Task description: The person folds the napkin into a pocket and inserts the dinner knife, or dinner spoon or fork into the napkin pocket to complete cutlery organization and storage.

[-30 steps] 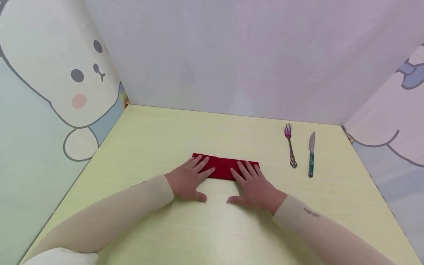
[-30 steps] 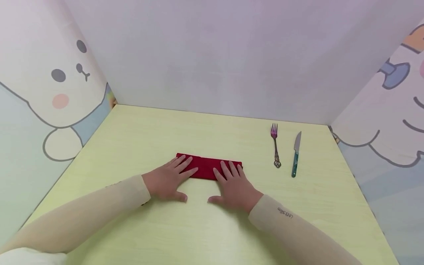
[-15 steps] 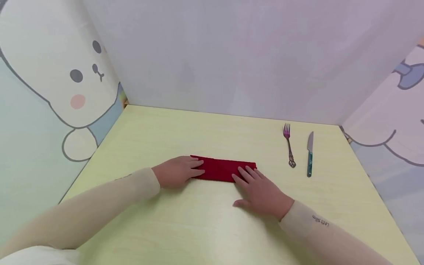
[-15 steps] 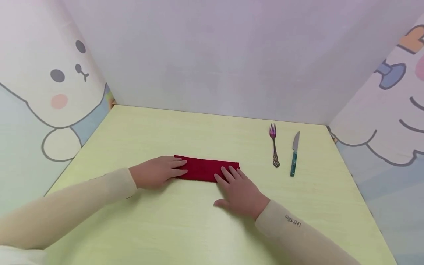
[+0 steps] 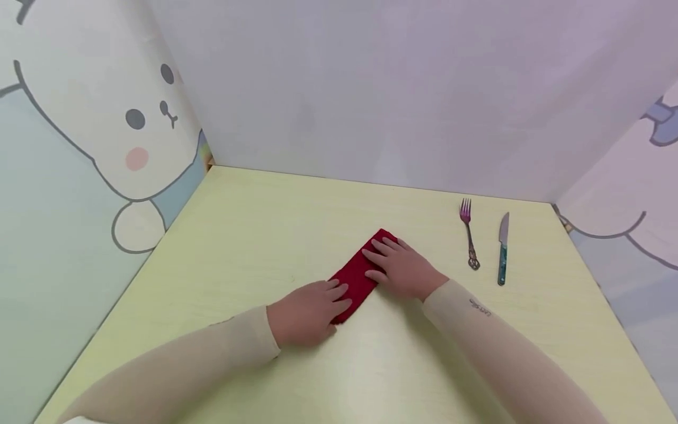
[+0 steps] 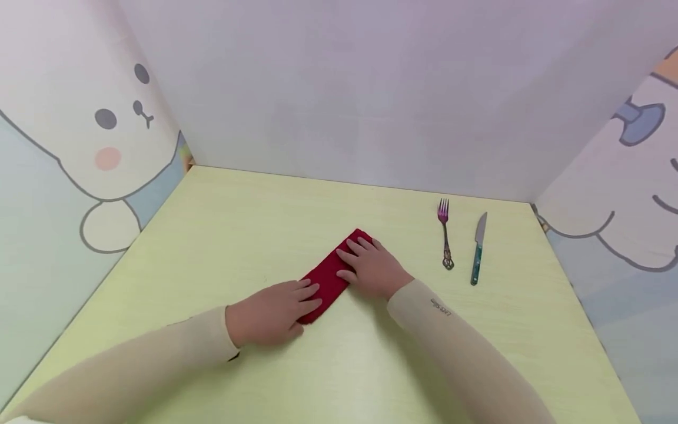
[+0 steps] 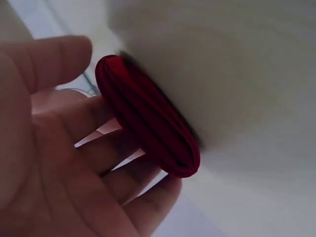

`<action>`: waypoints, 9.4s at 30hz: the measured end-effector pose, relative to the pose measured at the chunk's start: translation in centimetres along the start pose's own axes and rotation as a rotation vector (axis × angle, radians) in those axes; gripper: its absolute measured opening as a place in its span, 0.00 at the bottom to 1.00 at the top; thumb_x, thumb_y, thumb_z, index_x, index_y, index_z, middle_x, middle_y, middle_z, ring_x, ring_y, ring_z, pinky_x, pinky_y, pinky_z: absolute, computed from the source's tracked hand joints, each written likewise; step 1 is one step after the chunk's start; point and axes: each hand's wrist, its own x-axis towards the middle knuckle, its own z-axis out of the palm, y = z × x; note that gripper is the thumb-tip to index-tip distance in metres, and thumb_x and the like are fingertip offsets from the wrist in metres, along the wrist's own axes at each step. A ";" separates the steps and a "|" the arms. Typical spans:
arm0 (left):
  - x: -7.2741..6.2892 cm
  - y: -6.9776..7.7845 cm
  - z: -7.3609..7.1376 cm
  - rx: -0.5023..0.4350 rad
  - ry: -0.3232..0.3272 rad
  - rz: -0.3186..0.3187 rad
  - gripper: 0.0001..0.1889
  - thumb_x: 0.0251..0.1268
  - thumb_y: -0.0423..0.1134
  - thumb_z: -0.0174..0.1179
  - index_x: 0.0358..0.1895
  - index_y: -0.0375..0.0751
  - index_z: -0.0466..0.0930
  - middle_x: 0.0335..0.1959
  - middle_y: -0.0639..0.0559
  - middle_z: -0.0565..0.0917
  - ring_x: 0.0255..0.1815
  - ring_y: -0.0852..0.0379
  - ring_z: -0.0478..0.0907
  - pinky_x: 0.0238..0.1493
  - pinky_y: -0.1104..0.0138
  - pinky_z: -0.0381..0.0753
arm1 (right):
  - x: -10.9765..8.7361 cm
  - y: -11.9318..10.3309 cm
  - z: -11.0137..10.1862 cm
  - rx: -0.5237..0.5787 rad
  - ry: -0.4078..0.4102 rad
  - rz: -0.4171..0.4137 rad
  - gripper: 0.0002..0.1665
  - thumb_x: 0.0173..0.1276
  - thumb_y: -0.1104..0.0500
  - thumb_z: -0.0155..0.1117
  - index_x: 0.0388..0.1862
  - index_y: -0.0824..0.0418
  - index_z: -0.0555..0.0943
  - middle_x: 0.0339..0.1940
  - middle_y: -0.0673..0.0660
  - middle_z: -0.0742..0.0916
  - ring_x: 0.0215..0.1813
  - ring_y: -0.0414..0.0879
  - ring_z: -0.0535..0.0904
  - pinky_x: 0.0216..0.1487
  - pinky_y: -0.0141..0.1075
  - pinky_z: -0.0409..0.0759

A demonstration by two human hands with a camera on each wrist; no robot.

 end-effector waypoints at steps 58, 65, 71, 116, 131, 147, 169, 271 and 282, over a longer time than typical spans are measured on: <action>1.5 4.5 0.1 -0.078 0.078 -0.045 0.42 0.65 0.59 0.68 0.79 0.45 0.66 0.79 0.48 0.66 0.80 0.48 0.60 0.78 0.61 0.57 | 0.5 1.0 -0.8 0.190 -0.026 0.051 0.41 0.76 0.47 0.64 0.82 0.54 0.64 0.83 0.62 0.63 0.82 0.60 0.55 0.76 0.52 0.65; 1.3 4.3 0.4 -0.106 0.049 -0.072 0.42 0.68 0.58 0.65 0.80 0.46 0.64 0.81 0.48 0.61 0.81 0.48 0.56 0.79 0.61 0.54 | -2.9 5.7 -2.3 0.437 0.076 0.223 0.46 0.79 0.40 0.57 0.86 0.55 0.54 0.84 0.64 0.57 0.83 0.65 0.50 0.77 0.63 0.54; 1.1 4.2 0.6 -0.119 0.029 -0.082 0.42 0.68 0.58 0.65 0.81 0.47 0.62 0.82 0.48 0.58 0.82 0.48 0.54 0.80 0.61 0.52 | -5.3 10.7 -3.0 0.561 0.127 0.366 0.49 0.80 0.39 0.54 0.85 0.64 0.49 0.83 0.70 0.56 0.82 0.69 0.48 0.77 0.65 0.49; 1.8 4.2 0.1 -0.116 0.021 -0.031 0.42 0.69 0.58 0.64 0.81 0.47 0.61 0.82 0.49 0.59 0.82 0.48 0.53 0.80 0.61 0.52 | -3.7 22.2 -1.2 1.023 0.123 0.988 0.16 0.67 0.51 0.71 0.32 0.63 0.82 0.19 0.48 0.83 0.25 0.40 0.80 0.31 0.36 0.80; 1.8 4.2 0.2 -0.122 0.016 -0.039 0.43 0.69 0.58 0.64 0.82 0.48 0.60 0.82 0.50 0.58 0.83 0.49 0.52 0.80 0.61 0.51 | -5.0 21.8 -2.2 1.637 0.149 0.951 0.03 0.74 0.62 0.68 0.38 0.57 0.83 0.31 0.51 0.87 0.34 0.40 0.85 0.44 0.30 0.85; 1.7 4.2 -0.1 -0.105 0.009 -0.036 0.43 0.69 0.59 0.63 0.82 0.48 0.59 0.82 0.50 0.58 0.83 0.49 0.52 0.80 0.62 0.51 | -1.3 16.9 -1.1 1.684 0.129 0.618 0.15 0.81 0.64 0.57 0.62 0.68 0.74 0.39 0.53 0.85 0.40 0.41 0.83 0.48 0.33 0.85; 1.7 4.1 0.0 -0.147 0.006 -0.035 0.45 0.66 0.60 0.66 0.82 0.48 0.59 0.82 0.51 0.59 0.83 0.49 0.52 0.80 0.61 0.52 | 4.1 5.6 -2.9 1.540 -0.010 0.394 0.15 0.81 0.63 0.56 0.54 0.76 0.75 0.43 0.63 0.82 0.42 0.50 0.81 0.49 0.39 0.87; 1.7 4.3 -0.1 -0.128 -0.008 -0.033 0.43 0.70 0.59 0.62 0.82 0.46 0.57 0.83 0.48 0.55 0.84 0.47 0.46 0.81 0.61 0.47 | 8.0 0.8 -2.5 1.130 0.105 0.502 0.09 0.78 0.62 0.60 0.45 0.67 0.85 0.50 0.62 0.86 0.42 0.51 0.86 0.49 0.40 0.86; 1.6 4.5 -0.2 -0.105 0.004 -0.032 0.44 0.70 0.59 0.63 0.82 0.45 0.58 0.83 0.48 0.56 0.84 0.47 0.48 0.80 0.61 0.49 | 7.5 0.9 -2.1 1.187 0.125 0.492 0.10 0.79 0.61 0.62 0.48 0.66 0.85 0.48 0.62 0.86 0.42 0.50 0.87 0.53 0.41 0.85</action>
